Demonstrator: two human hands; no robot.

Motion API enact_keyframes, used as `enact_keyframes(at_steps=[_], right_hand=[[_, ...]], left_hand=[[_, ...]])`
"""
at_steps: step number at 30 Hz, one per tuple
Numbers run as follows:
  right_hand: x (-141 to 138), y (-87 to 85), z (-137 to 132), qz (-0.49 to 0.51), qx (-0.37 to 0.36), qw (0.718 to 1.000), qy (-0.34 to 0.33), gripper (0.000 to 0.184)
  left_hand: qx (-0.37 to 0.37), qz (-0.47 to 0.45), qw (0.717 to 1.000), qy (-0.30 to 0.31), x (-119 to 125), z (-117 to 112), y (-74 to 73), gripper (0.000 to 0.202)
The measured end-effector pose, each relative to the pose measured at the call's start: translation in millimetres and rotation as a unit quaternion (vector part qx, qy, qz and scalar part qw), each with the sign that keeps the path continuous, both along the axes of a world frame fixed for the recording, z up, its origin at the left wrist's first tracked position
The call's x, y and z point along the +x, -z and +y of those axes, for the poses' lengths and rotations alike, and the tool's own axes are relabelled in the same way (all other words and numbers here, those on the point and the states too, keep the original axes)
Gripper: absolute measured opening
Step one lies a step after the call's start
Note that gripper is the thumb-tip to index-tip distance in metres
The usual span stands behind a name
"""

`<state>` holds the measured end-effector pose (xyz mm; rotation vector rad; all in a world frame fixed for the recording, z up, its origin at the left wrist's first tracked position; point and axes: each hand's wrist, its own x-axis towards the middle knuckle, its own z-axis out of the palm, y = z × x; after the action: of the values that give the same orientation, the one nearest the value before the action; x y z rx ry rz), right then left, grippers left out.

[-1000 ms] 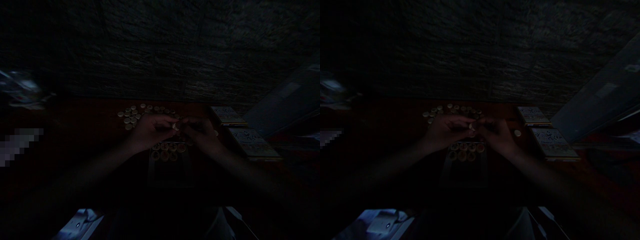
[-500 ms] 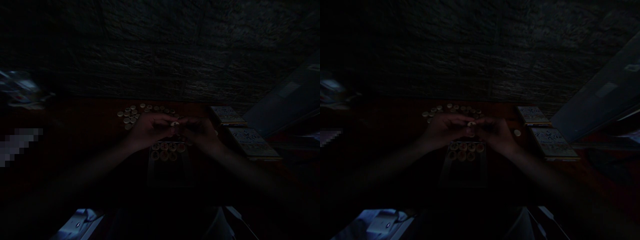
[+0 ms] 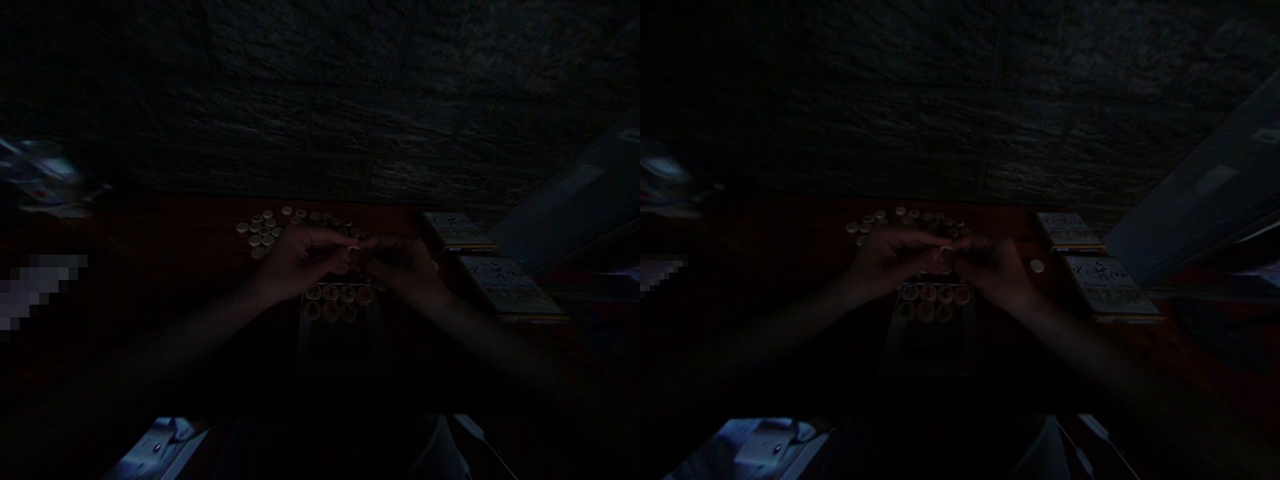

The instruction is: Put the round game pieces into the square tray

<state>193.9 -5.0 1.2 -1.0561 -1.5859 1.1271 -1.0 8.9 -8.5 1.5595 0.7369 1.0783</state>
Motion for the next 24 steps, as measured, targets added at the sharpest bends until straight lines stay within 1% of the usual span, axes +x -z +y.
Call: enact_keyframes(at_steps=[6,9,16,19,24], right_hand=[[2.2,3.4,1.0,-0.014,0.016,1.000,0.008,0.035],[2.7,3.6,0.6,-0.015,0.011,1.000,0.007,0.036],[0.8,3.2,0.8,0.015,-0.006,1.000,0.002,0.031],[0.4,2.9,0.7,0.017,-0.010,1.000,0.003,0.031],[1.1,2.8,-0.3,0.025,-0.031,0.999,-0.004,0.033]], left_hand=[[0.066,0.043,0.997,-0.004,-0.6,-1.3,0.3,0.026],[0.080,0.058,0.995,-0.005,-1.1,-0.3,1.1,0.026],[0.056,0.042,0.997,0.018,-2.1,-0.6,-0.1,0.032],[0.053,0.036,0.997,0.031,-2.3,-1.3,0.6,0.033],[0.049,0.038,0.998,0.030,-2.5,-0.5,1.9,0.032]])
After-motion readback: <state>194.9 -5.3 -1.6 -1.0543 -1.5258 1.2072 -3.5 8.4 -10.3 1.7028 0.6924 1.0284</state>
